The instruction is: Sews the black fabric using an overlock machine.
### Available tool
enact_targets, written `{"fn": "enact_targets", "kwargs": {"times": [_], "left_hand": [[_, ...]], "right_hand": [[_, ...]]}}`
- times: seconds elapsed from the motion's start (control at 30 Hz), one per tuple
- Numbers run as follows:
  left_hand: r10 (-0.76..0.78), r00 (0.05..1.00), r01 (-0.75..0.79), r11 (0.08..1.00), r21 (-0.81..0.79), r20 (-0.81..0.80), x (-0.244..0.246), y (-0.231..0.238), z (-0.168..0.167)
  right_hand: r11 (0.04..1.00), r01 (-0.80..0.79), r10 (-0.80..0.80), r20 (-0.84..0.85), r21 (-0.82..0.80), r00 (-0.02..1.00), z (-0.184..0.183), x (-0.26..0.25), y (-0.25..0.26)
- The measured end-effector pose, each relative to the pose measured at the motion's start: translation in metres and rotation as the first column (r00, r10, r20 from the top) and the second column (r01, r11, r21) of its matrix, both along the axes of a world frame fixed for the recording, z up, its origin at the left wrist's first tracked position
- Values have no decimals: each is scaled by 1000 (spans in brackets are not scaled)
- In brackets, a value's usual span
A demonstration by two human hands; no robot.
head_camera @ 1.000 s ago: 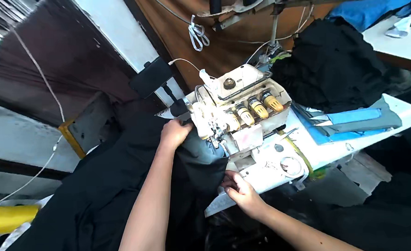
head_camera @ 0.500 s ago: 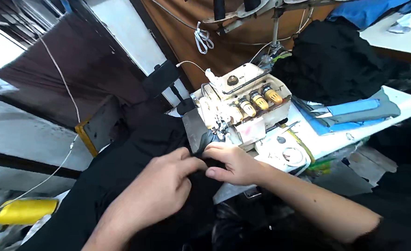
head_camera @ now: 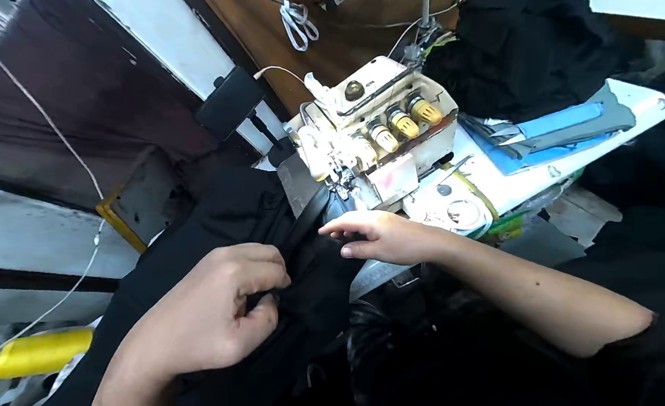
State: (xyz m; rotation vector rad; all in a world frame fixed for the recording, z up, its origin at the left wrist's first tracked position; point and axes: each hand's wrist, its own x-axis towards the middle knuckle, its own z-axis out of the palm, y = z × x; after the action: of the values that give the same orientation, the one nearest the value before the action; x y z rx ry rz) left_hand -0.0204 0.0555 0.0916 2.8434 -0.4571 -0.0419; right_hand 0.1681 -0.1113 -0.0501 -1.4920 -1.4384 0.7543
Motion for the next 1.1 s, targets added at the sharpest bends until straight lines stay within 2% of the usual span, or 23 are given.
{"fn": "enact_targets", "kwargs": {"times": [0.13, 0.3, 0.37, 0.43, 0.5, 0.6, 0.67, 0.77, 0.9, 1.1], "left_hand": [[-5, 998, -1, 995, 96, 65, -8, -7, -8], [0, 996, -10, 994, 106, 91, -14, -3, -14], [3, 995, -14, 994, 106, 102, -16, -3, -16], [14, 993, -27, 993, 117, 114, -18, -1, -16], [42, 991, -54, 994, 93, 127, -21, 5, -17], [90, 986, -98, 994, 55, 138, -21, 12, -18], [113, 978, -136, 982, 130, 174, -17, 13, -19], [138, 969, -181, 962, 206, 206, -13, 14, -20], [157, 967, -199, 957, 212, 200, -12, 16, -17], [187, 963, -228, 949, 217, 195, -11, 16, -18]], "right_hand": [[996, -27, 18, 109, 79, 994, -4, -2, 3], [978, 20, -39, 89, 207, 995, -13, -1, 1], [924, 52, -128, 179, 379, 976, -13, -10, -7], [806, 25, -219, 259, 591, 941, -5, -20, -23], [755, -18, -197, 252, 655, 947, 0, -22, -38], [845, 82, -215, 196, 528, 957, -19, -10, -33], [892, 118, -209, 167, 435, 963, -32, -6, -27], [894, 104, -205, 190, 436, 960, -37, -9, -29], [906, 71, -161, 185, 416, 970, -38, -9, -27], [878, 70, -178, 187, 474, 966, -41, -9, -23]]}}
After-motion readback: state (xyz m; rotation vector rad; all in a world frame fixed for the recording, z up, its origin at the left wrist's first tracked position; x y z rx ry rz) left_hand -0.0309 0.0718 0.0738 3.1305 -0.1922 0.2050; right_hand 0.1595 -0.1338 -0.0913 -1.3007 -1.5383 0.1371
